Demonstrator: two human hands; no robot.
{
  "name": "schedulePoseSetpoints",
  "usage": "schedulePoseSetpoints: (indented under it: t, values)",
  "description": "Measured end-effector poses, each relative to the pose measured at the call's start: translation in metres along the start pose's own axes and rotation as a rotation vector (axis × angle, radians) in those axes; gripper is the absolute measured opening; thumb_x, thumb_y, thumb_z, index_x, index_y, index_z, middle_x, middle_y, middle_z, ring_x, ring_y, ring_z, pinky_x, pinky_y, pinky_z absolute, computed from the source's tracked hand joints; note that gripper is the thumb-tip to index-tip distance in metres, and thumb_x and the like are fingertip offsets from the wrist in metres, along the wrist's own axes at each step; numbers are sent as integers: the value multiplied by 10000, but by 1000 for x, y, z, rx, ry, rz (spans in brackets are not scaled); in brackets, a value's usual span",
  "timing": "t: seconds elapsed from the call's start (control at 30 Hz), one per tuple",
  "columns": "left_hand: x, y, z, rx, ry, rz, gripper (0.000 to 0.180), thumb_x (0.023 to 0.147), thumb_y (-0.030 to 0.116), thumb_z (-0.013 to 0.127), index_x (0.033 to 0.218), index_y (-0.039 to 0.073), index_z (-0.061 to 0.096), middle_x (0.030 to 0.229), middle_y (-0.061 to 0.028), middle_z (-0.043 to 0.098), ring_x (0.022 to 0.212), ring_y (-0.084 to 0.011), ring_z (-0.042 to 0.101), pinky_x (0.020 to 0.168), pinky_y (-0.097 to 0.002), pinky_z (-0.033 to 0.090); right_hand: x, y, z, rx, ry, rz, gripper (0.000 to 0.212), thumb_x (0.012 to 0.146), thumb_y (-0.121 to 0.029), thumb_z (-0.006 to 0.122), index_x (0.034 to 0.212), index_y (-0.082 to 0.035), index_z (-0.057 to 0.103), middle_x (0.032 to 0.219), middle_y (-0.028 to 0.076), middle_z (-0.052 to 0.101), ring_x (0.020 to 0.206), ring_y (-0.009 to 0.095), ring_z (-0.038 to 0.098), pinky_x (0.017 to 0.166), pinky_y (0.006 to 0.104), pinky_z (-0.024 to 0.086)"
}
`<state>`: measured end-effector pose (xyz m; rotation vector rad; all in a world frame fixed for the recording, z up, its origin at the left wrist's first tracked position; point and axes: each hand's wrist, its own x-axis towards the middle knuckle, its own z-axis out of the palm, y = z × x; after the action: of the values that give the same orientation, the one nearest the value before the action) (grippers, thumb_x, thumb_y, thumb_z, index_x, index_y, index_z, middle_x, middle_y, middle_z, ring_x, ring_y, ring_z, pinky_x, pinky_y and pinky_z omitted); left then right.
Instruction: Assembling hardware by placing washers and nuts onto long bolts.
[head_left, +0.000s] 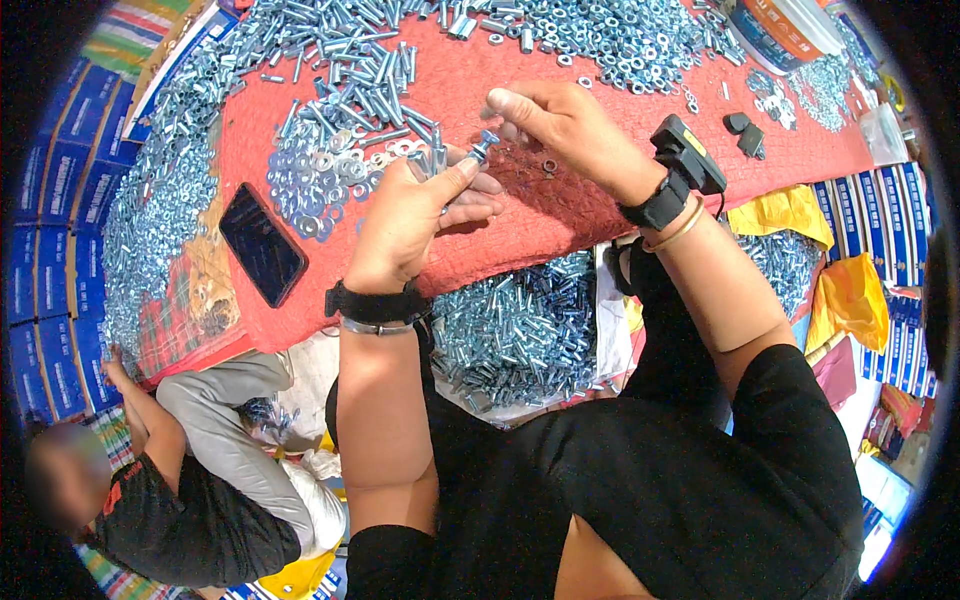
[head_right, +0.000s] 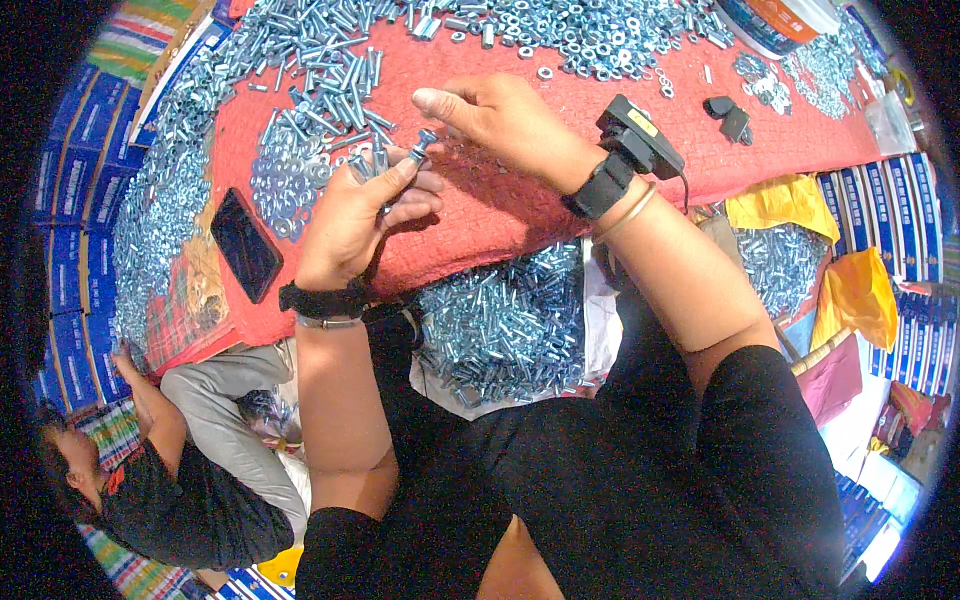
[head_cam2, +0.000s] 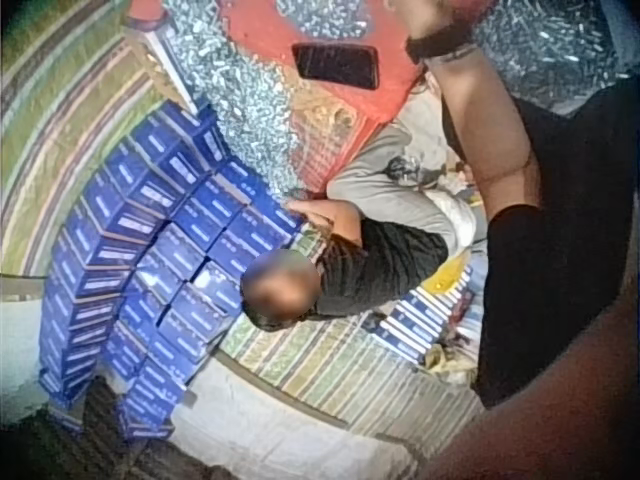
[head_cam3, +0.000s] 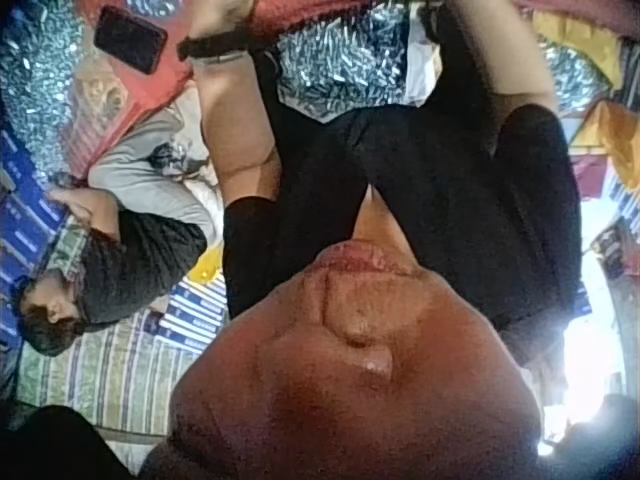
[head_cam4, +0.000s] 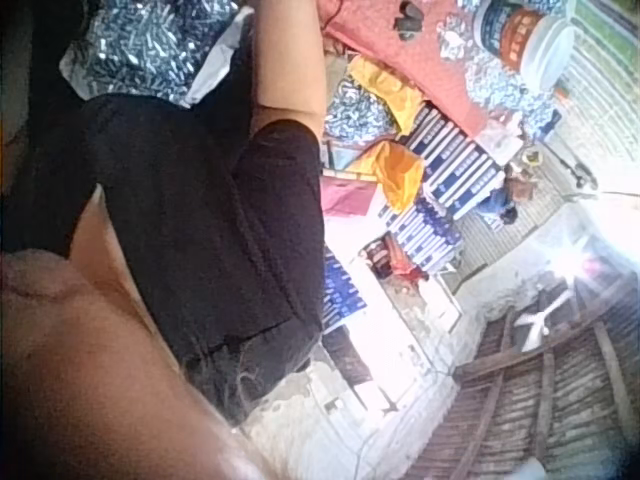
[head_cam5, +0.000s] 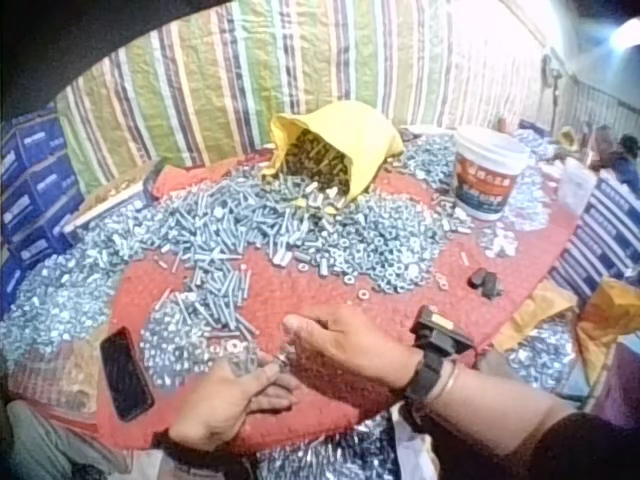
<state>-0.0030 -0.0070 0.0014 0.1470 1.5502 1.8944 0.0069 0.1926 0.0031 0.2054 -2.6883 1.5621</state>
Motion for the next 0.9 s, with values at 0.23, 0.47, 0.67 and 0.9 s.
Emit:
schedulePoseSetpoints:
  t: [0.23,0.47,0.67,0.9]
  values:
    - [-3,3,-1,4,16,15,188,912,144,574,970,-33,554,867,-172,661,730,-220,680,655,-285,575,-5,4,-16,116,-160,72,517,957,-471,446,860,-19,678,690,5,572,623,82,503,575,234,427]
    - [-3,4,0,29,-6,-1,203,912,149,574,975,-44,560,871,-172,662,734,-216,680,652,-278,572,-7,-1,-25,189,-321,123,546,958,-494,417,997,-13,671,711,27,597,614,101,528,582,247,443]
    - [-5,5,-1,63,-15,-14,211,916,154,568,980,-48,574,866,-168,664,733,-207,679,648,-269,569,-15,-15,-23,297,-223,72,604,959,-532,365,1050,-12,659,673,27,587,574,101,510,564,238,431]
    - [-6,5,0,85,-49,-53,156,918,126,561,957,-24,550,858,-145,659,710,-201,673,608,-249,555,-15,-15,-29,215,-221,100,630,963,-541,336,1018,-12,673,660,38,596,556,107,501,540,246,407]
